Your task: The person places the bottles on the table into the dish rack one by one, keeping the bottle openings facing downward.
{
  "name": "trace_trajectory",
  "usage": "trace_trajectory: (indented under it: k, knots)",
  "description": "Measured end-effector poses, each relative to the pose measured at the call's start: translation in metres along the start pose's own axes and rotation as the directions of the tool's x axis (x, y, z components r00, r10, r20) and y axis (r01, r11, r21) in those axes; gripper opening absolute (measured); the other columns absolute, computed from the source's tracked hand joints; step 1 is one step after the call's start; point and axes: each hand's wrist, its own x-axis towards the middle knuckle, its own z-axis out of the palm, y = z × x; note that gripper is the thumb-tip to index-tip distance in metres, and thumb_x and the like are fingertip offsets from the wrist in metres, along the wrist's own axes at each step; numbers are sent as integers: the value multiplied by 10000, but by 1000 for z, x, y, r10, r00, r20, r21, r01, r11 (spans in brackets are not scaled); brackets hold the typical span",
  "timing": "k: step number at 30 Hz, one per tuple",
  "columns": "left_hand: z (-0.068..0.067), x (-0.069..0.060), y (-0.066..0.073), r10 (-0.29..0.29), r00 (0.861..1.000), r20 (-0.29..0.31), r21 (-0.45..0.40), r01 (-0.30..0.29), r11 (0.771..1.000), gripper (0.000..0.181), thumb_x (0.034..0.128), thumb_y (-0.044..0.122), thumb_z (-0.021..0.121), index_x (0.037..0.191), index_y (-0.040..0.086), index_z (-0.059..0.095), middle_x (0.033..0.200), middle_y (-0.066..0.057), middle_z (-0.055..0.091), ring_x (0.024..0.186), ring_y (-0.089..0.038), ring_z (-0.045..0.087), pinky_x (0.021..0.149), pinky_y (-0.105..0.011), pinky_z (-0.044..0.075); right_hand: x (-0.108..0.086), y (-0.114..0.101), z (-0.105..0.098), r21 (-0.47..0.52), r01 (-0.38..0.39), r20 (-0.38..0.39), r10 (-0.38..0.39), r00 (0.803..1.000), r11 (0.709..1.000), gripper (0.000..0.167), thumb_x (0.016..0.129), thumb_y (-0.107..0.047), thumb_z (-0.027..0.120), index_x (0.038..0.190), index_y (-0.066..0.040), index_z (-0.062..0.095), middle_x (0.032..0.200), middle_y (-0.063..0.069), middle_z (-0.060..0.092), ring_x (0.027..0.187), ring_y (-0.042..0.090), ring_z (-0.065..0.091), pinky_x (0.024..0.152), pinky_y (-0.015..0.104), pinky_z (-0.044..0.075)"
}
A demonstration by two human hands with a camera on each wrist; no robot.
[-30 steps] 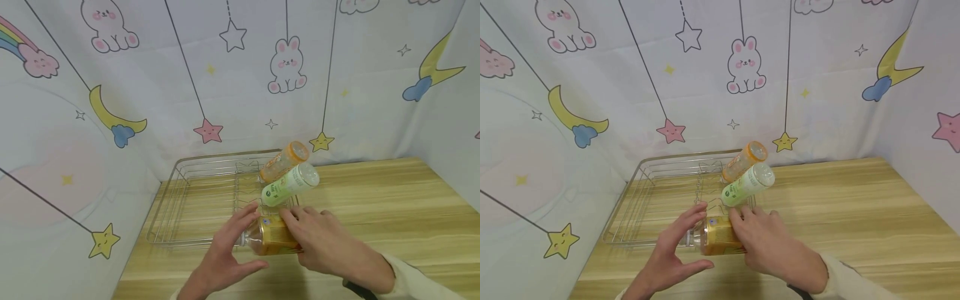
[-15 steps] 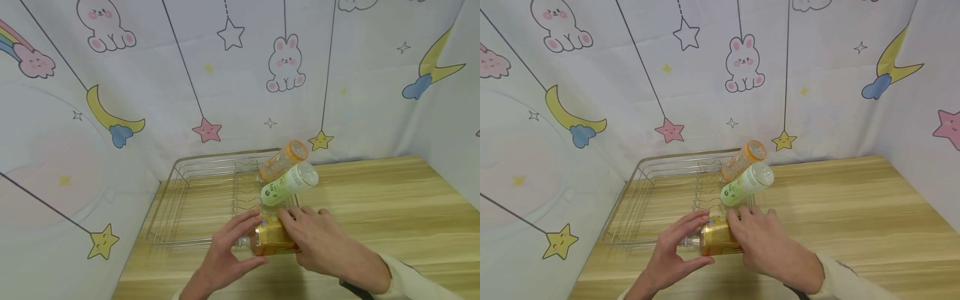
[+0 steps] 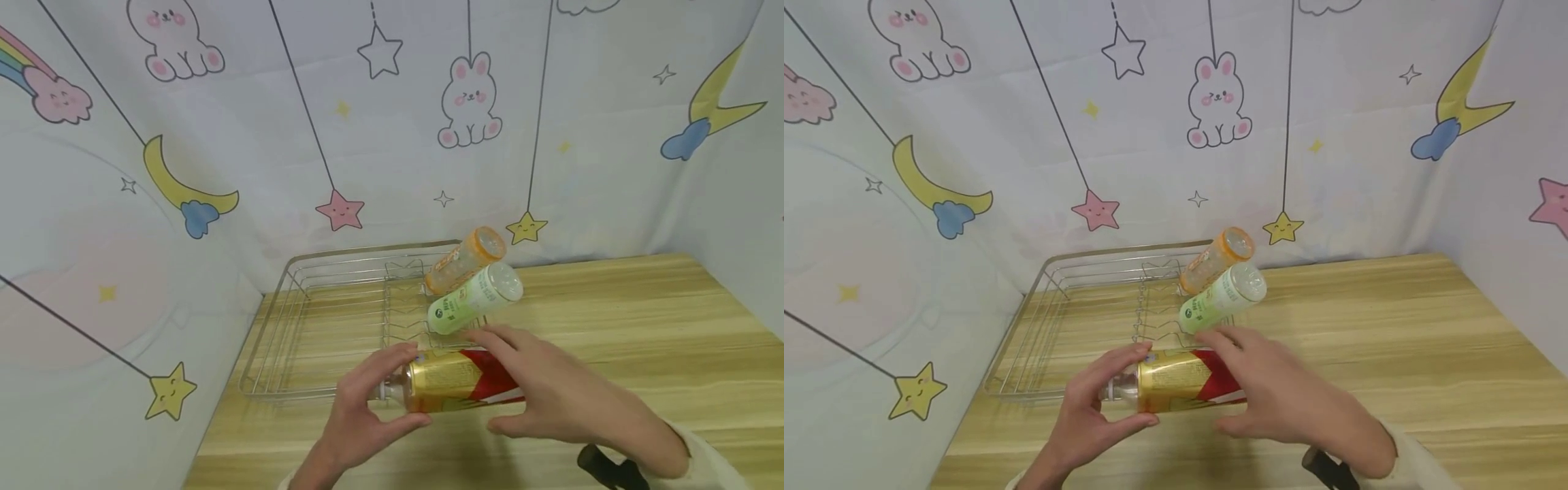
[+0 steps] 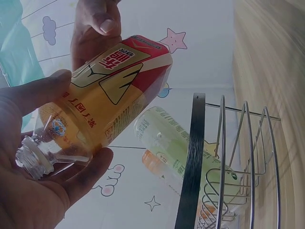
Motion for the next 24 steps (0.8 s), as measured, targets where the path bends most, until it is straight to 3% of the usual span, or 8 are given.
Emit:
trace_trajectory:
  k: [4, 8, 11, 14, 18, 24]
  knots:
    - [-2, -1, 1, -26, 1000, -6, -13, 26, 1000, 731, 665, 155, 923, 1308, 31, 601, 1294, -147, 626, 1189, -305, 591, 932, -367, 531, -9, 13, -2, 136, 20, -35, -16, 999, 990, 914, 754, -429, 856, 1494, -237, 355, 1412, -4, 465, 1191, 179, 515, 892, 396, 539]
    - [-4, -1, 0, -34, 999, -25, -32, 33, 999, 719, 666, 147, 923, 1296, 13, 603, 1286, -157, 627, 1190, -300, 591, 948, -345, 520, -15, 26, 4, 196, 125, -146, -97, 984, 973, 961, 740, -374, 881, 1511, -204, 334, 1449, -31, 431, 1228, 155, 490, 951, 349, 507]
    - [-6, -1, -1, -32, 998, -46, -48, 30, 998, 711, 669, 145, 922, 1289, 2, 603, 1274, -159, 632, 1189, -295, 592, 976, -346, 501, -18, 33, 11, 265, 173, -216, -117, 969, 949, 999, 725, -317, 901, 1522, -166, 318, 1476, -11, 411, 1271, 139, 461, 973, 314, 490]
    - [-7, -1, -2, -28, 998, -57, -97, 22, 995, 711, 678, 116, 914, 1297, -14, 589, 1282, -182, 619, 1193, -294, 588, 888, -355, 553, -22, 37, 19, 371, 182, -261, -87, 962, 911, 1008, 718, -236, 911, 1524, -121, 316, 1499, 27, 398, 1315, 146, 426, 968, 313, 500]
    - [-8, -1, -2, -34, 997, -67, -178, 22, 984, 724, 670, 37, 902, 1309, -42, 569, 1306, -206, 596, 1194, -273, 584, 764, -370, 594, -24, 40, 35, 519, 184, -307, -19, 951, 835, 1002, 702, -59, 898, 1518, -81, 317, 1518, 71, 381, 1364, 168, 378, 969, 308, 498]
    - [-8, -3, -1, -60, 995, -81, -219, 41, 975, 739, 660, -8, 894, 1320, -39, 564, 1325, -189, 591, 1214, -272, 574, 780, -381, 591, -22, 38, 54, 681, 265, -399, 42, 916, 683, 972, 673, 170, 814, 1491, 17, 312, 1501, 204, 367, 1360, 224, 397, 947, 285, 505]
